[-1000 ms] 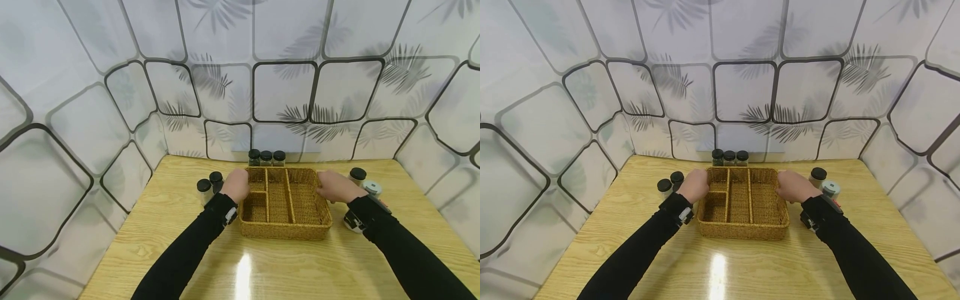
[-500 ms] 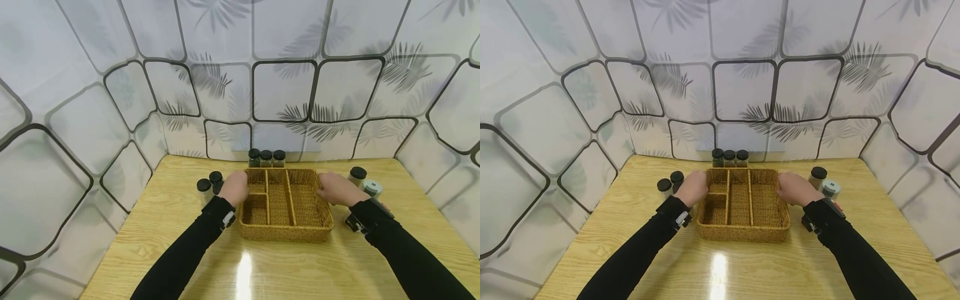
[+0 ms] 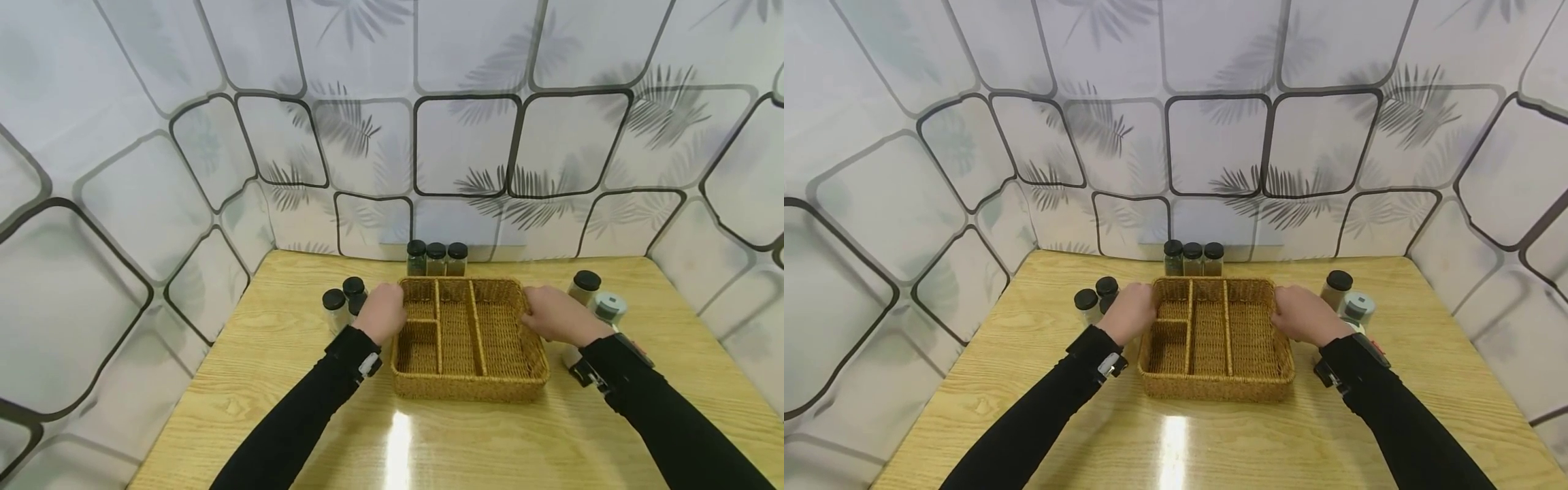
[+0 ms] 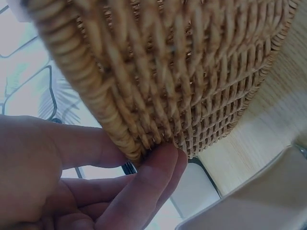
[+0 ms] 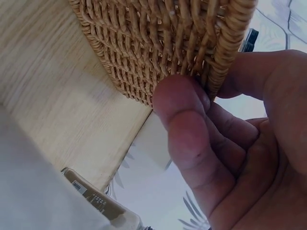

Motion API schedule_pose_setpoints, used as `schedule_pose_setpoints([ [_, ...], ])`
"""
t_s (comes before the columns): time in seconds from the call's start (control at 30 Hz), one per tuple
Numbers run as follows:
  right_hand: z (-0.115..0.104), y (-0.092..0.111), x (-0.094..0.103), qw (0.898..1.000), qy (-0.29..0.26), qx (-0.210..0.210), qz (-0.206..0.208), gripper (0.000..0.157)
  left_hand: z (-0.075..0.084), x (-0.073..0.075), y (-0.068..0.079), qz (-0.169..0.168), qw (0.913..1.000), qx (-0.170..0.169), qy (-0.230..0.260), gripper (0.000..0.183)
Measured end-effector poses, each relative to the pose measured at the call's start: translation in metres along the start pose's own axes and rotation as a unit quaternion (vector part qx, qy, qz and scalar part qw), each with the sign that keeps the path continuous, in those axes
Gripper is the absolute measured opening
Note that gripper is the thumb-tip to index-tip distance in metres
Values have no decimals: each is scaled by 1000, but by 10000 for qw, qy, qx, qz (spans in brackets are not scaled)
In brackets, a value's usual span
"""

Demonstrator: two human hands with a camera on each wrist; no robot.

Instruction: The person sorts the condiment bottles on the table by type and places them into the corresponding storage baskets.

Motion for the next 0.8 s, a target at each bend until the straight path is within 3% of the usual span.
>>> schedule_pose_setpoints([
  [0.13, -1, 4, 0, 9999, 69, 30, 128, 33, -3, -2, 3, -35, 9998, 90, 171, 36],
  [0.47, -1, 12, -4, 9994, 156, -95, 292, 52, -2, 3, 15, 209, 9995, -73, 245, 43],
  [0.8, -4, 23, -9, 9993, 12, -85, 364, 51, -2, 2, 27, 104, 9990, 49, 422, 22],
])
Point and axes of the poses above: each hand's wrist, its own y-axis away from the middle knuckle, its own x-axis out of the back of the hand, z = x × y, the point moved 9 cm from there along -y, towards the middle knuckle, and after that the axes turned 4 degrees about -y, right-handed, at the moved point
